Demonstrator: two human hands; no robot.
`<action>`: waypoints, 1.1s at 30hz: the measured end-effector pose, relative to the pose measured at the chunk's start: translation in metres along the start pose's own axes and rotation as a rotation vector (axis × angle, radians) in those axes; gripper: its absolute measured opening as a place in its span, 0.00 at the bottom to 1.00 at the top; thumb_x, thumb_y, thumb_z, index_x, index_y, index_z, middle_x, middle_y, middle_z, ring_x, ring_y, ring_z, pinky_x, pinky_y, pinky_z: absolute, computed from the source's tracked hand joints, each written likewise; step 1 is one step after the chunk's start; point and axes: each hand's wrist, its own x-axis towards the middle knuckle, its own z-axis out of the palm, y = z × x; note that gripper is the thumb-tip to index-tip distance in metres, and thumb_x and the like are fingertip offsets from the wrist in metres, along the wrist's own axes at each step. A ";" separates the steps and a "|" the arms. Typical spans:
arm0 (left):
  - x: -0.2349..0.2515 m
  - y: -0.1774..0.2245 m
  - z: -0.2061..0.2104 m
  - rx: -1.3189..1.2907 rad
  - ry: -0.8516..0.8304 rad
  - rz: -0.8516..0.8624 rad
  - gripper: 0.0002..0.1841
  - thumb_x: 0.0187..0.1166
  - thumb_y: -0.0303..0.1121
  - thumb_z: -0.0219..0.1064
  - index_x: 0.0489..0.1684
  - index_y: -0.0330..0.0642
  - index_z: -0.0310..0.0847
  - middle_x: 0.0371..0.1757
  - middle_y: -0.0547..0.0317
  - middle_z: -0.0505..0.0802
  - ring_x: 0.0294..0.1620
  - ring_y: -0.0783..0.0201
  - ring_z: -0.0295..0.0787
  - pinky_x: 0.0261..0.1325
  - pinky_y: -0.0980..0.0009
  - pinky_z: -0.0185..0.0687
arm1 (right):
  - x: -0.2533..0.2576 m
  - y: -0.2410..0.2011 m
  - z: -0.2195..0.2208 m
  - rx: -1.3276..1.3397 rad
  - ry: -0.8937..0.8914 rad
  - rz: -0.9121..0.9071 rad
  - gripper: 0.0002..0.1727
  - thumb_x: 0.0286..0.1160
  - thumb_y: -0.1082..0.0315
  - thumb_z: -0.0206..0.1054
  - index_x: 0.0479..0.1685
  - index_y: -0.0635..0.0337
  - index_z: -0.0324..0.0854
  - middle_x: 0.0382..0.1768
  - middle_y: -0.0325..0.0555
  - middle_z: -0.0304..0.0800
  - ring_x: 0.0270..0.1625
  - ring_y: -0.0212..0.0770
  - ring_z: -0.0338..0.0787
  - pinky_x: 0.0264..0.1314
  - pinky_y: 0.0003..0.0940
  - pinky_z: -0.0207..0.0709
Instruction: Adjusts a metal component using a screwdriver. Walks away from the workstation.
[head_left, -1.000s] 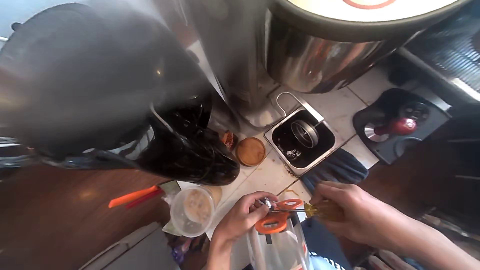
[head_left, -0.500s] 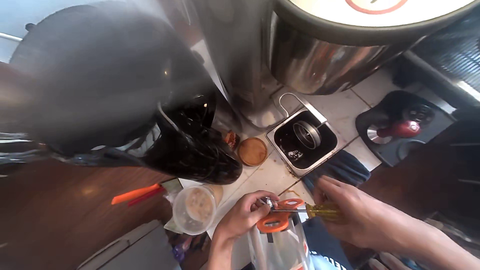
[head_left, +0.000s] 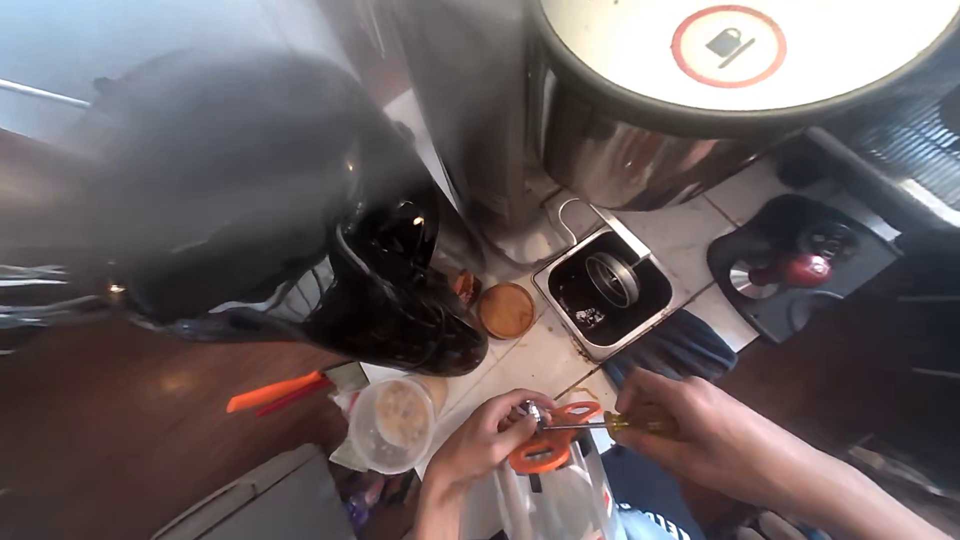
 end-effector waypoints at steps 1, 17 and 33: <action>-0.001 0.000 -0.001 -0.005 0.002 -0.003 0.22 0.87 0.40 0.55 0.73 0.37 0.78 0.61 0.55 0.90 0.53 0.67 0.88 0.55 0.68 0.85 | 0.001 0.000 0.000 -0.012 -0.008 -0.010 0.18 0.73 0.43 0.71 0.48 0.45 0.84 0.30 0.31 0.90 0.31 0.30 0.89 0.33 0.36 0.85; 0.013 0.012 -0.005 -0.012 0.095 -0.026 0.20 0.84 0.38 0.56 0.69 0.40 0.80 0.60 0.58 0.89 0.52 0.70 0.86 0.54 0.70 0.83 | 0.028 -0.003 -0.034 -0.061 0.015 -0.166 0.19 0.57 0.53 0.83 0.45 0.50 0.89 0.40 0.35 0.89 0.41 0.30 0.88 0.44 0.31 0.86; 0.016 0.014 -0.004 -0.009 0.093 -0.032 0.20 0.83 0.39 0.57 0.68 0.40 0.81 0.57 0.59 0.90 0.49 0.72 0.86 0.50 0.72 0.82 | 0.023 -0.003 -0.037 -0.090 -0.076 -0.128 0.21 0.57 0.57 0.82 0.47 0.51 0.82 0.43 0.40 0.84 0.40 0.34 0.86 0.41 0.32 0.84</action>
